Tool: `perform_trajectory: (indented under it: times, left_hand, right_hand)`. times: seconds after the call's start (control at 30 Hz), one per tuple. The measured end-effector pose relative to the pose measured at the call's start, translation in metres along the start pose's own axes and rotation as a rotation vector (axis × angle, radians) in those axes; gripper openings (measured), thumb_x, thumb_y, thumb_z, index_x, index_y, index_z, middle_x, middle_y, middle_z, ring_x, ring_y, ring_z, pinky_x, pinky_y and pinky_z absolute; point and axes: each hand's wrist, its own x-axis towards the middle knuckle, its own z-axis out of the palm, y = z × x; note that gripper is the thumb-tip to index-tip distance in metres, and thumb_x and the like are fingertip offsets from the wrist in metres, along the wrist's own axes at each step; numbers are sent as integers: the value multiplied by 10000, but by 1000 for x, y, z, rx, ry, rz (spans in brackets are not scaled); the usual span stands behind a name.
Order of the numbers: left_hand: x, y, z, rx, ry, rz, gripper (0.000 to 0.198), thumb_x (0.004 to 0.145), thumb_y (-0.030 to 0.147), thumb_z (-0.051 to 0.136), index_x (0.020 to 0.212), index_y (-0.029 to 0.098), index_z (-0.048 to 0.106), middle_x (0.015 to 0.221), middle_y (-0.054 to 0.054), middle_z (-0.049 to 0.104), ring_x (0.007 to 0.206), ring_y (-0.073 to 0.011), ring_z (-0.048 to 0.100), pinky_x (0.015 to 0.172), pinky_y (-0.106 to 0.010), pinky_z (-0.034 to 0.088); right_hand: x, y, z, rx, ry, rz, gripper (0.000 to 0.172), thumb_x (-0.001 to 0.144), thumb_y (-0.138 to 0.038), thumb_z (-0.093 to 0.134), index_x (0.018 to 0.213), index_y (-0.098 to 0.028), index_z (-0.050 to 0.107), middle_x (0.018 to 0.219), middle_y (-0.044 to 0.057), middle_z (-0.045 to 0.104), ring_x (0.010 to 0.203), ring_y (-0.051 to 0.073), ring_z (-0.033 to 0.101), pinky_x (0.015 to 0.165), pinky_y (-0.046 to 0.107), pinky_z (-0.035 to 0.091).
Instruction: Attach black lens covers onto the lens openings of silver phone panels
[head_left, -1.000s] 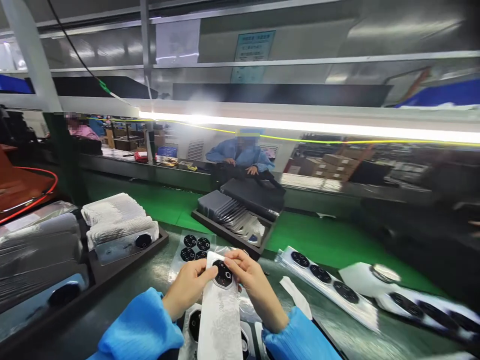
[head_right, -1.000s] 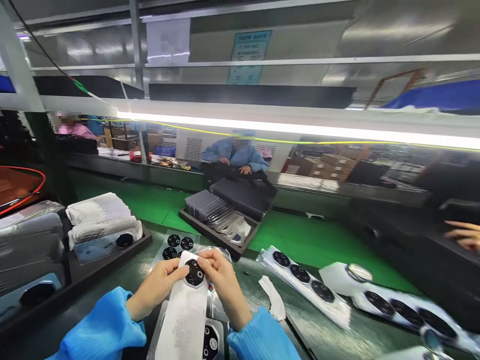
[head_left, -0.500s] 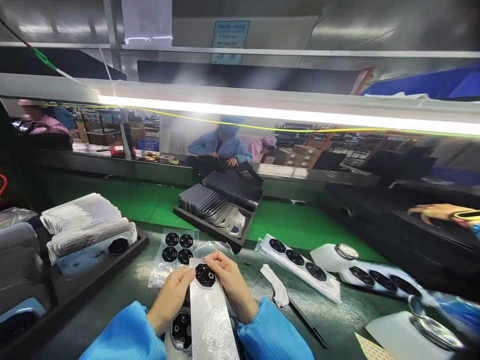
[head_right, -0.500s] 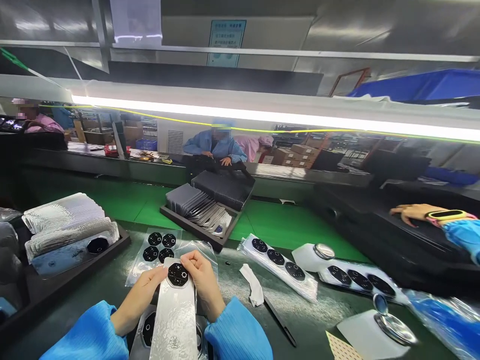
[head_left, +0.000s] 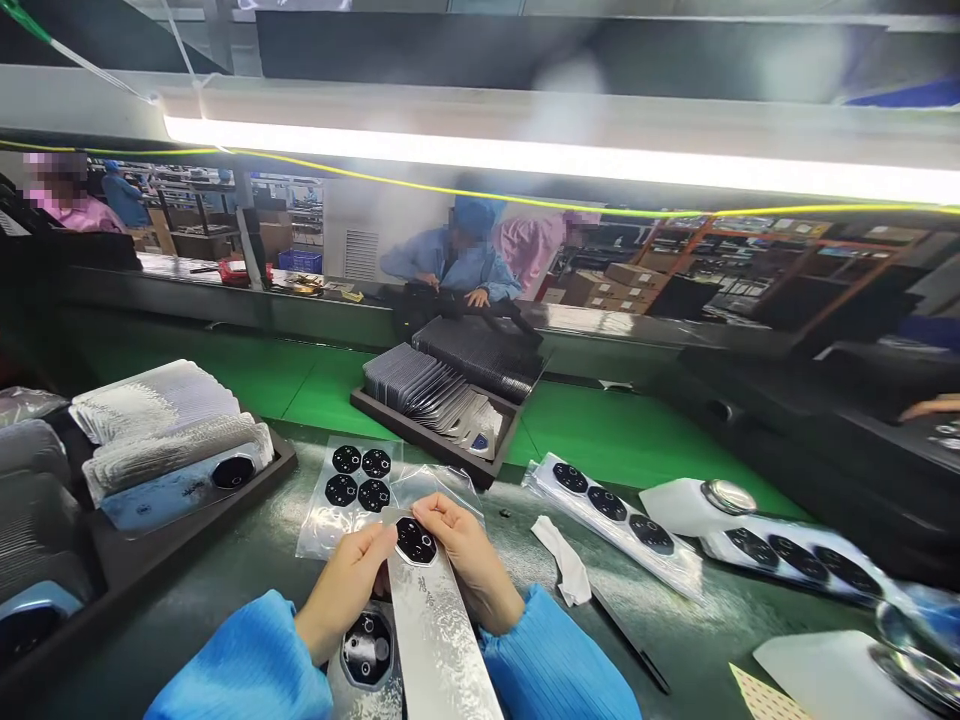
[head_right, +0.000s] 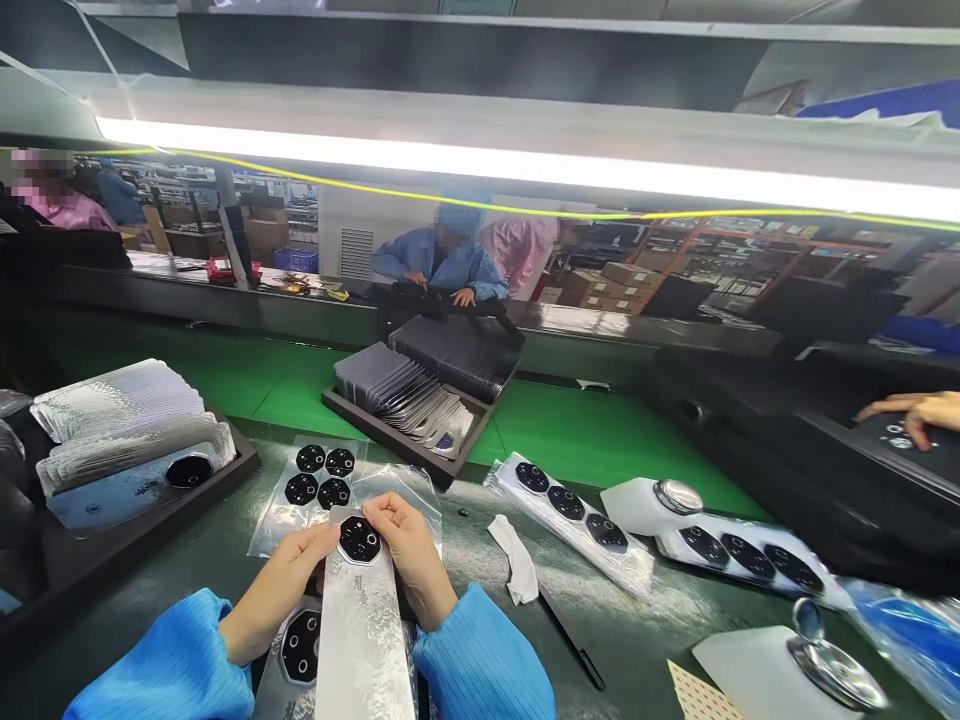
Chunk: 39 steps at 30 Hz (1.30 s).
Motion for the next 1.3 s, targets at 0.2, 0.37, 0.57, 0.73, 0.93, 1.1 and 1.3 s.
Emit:
perform_trajectory:
  times: [0.2,0.37,0.57,0.73,0.93,1.1,1.3]
  left_hand:
    - [-1,1,1,38,-27,24,525,817,696,477,664,196,436,610,37,424,590,-124,382,572,-264,297]
    - [-1,-3,1,82,-22,49,509,849,673,447,664,199,444,623,30,442,605,-135,402,593,-274,311]
    - [-1,-9,0,135,-11,65,508,883,652,413,664,197,462,615,20,465,610,-149,431,603,-286,316]
    - [-1,-13,-2,154,-14,74,496,902,634,400,667,201,449,618,18,468,616,-153,445,599,-285,321]
    - [-1,-15,-3,178,-6,72,484,917,614,399,669,201,447,619,22,460,616,-150,434,601,-282,312]
    - [-2,-14,-2,195,-1,68,477,923,603,389,663,205,429,616,26,445,611,-150,428,603,-285,310]
    - [-2,-14,-2,209,-13,79,463,937,582,381,674,203,428,624,25,447,626,-153,435,622,-289,324]
  right_hand:
    - [2,1,-1,1,-32,16,455,636,-530,829,760,-176,570,605,-50,582,513,84,485,524,222,358]
    - [2,2,-1,-2,-55,25,456,645,-545,817,768,-184,568,605,-52,576,512,87,478,523,224,352]
    - [1,1,-1,-10,-66,24,457,650,-552,812,773,-184,569,606,-56,559,516,86,467,519,220,343]
    - [1,0,-1,-28,-66,0,451,661,-549,807,777,-184,571,631,-46,579,534,89,478,534,223,352]
    - [2,-2,-2,-51,-62,-43,451,656,-559,804,767,-186,576,629,-49,571,544,95,479,546,230,350]
    - [3,-4,-3,-69,-60,-66,437,660,-548,805,750,-184,580,638,-46,568,562,98,477,563,234,353]
    - [2,-5,-3,-82,-61,-64,424,681,-540,794,753,-179,582,642,-44,569,563,96,473,570,234,347]
